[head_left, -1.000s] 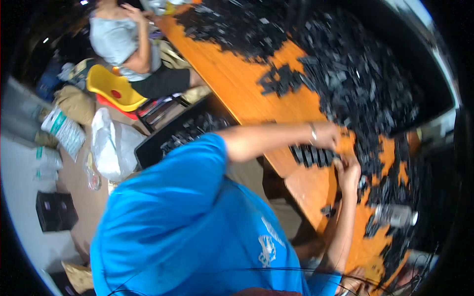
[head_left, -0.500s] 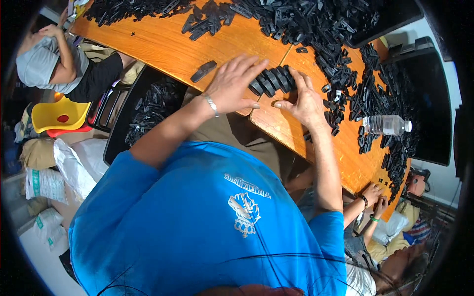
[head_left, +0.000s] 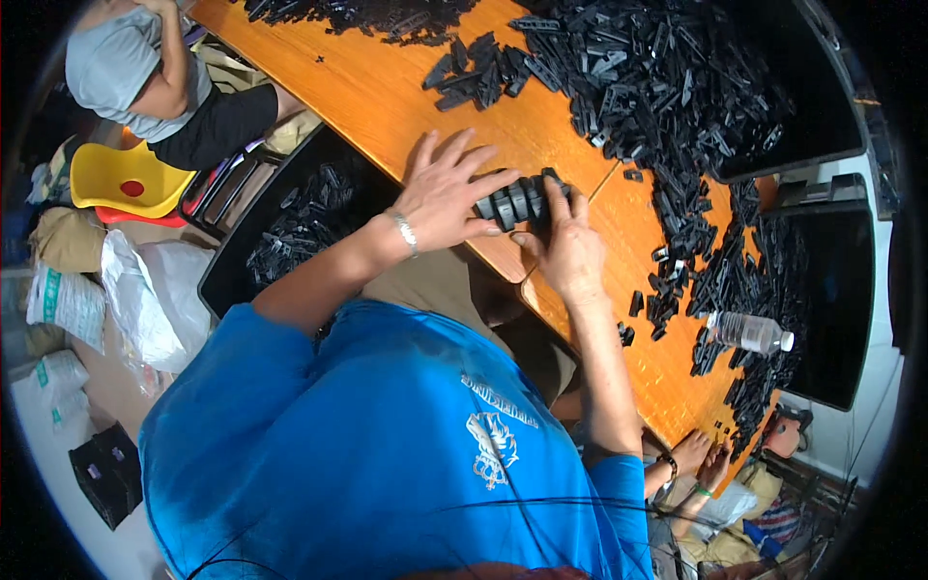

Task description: The person assembles small plastic components by hand at a long table.

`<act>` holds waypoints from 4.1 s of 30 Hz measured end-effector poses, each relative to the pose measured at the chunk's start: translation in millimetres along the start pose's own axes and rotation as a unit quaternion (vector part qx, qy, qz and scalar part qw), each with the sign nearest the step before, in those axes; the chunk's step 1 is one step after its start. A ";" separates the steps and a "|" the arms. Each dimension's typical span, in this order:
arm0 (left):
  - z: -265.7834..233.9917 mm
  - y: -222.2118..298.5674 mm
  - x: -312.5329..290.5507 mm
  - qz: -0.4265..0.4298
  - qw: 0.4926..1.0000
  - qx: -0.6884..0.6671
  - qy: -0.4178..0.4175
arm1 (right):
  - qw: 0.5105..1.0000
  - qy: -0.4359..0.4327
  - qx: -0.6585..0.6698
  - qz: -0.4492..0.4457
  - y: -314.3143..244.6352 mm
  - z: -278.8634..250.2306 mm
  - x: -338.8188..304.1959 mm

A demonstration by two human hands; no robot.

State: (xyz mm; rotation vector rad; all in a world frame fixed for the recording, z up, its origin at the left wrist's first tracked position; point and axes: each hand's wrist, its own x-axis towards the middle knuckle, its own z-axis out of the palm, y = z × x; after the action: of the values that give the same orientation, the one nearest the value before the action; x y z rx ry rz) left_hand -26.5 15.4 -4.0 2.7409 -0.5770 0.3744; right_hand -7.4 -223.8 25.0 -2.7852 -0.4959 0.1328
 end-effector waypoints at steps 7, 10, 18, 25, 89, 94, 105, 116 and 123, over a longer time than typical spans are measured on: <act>-45.8 -75.1 -74.7 -0.065 0.997 -0.015 0.036 | 0.993 -0.050 0.055 -0.092 -103.4 30.7 34.4; -64.6 -116.7 -123.9 -0.104 0.988 -0.045 0.101 | 0.968 -0.022 0.092 -0.232 -145.2 69.3 27.6; -49.3 -123.8 -47.6 -0.142 0.961 -0.151 0.182 | 0.951 -0.102 0.210 -0.202 -130.7 44.0 3.0; 29.4 -141.2 130.8 -0.056 0.983 -0.083 0.155 | 0.978 0.059 0.196 -0.027 -27.4 -0.8 -54.3; 62.9 -9.2 82.2 -0.054 0.897 -0.386 0.209 | 0.967 0.234 0.023 0.100 73.7 -13.7 -38.7; 36.4 8.9 64.2 0.027 0.968 -0.169 0.183 | 0.974 0.203 -0.054 0.083 70.5 -4.5 -22.5; 25.0 2.1 55.2 0.014 0.968 -0.235 0.084 | 0.991 0.117 -0.055 0.043 61.4 -11.1 -29.1; 18.6 -18.7 53.0 0.012 0.993 -0.102 0.065 | 0.992 0.119 -0.033 0.029 60.4 -6.8 -27.1; 9.6 -9.5 38.0 -0.038 0.991 -0.093 0.086 | 0.995 0.101 -0.011 0.006 45.7 -25.4 -39.0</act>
State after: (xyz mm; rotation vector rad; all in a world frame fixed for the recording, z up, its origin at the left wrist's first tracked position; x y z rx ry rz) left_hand 12.9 7.1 -3.2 2.5135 -0.4373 0.5053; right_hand -25.5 -285.4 36.1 -2.7830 -0.4319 -0.1511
